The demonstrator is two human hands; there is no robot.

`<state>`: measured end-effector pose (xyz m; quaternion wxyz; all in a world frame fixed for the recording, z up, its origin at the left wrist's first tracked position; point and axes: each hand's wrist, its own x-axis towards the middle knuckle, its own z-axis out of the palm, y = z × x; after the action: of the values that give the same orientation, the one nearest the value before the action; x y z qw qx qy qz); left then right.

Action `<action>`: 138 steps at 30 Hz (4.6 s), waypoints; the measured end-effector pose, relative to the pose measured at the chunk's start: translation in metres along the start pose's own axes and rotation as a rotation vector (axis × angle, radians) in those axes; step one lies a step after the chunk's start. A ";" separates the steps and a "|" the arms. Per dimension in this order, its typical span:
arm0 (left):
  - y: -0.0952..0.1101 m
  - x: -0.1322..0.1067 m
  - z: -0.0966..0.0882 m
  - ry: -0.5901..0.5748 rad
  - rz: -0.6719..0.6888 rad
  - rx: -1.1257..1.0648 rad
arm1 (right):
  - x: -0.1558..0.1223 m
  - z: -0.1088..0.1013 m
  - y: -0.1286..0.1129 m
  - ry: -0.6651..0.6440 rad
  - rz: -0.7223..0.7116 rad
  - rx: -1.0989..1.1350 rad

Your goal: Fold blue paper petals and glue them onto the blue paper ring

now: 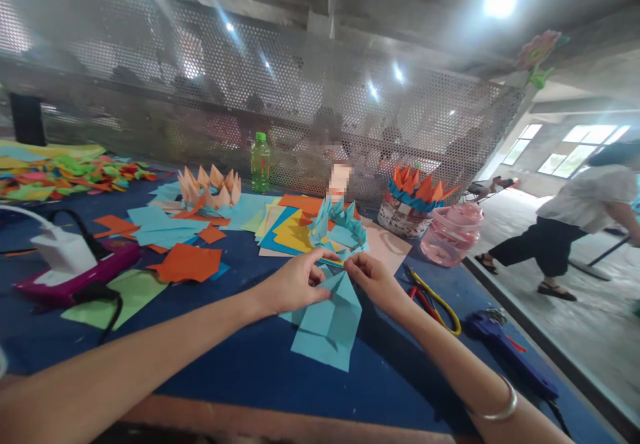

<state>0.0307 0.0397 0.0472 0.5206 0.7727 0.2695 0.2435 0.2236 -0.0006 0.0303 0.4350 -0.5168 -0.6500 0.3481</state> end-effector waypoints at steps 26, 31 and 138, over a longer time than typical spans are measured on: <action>-0.025 -0.001 -0.002 0.121 -0.208 -0.300 | -0.020 0.013 -0.016 0.076 -0.145 -0.326; -0.025 0.001 -0.008 0.181 -0.223 -0.301 | -0.026 0.008 -0.024 0.087 -0.413 -0.425; -0.009 -0.013 0.008 0.069 -0.321 -0.696 | -0.041 0.023 -0.016 0.205 0.067 0.314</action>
<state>0.0247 0.0280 0.0347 0.7740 0.4889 0.3057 0.2617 0.2001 -0.0443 0.0280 0.5624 -0.4967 -0.5225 0.4049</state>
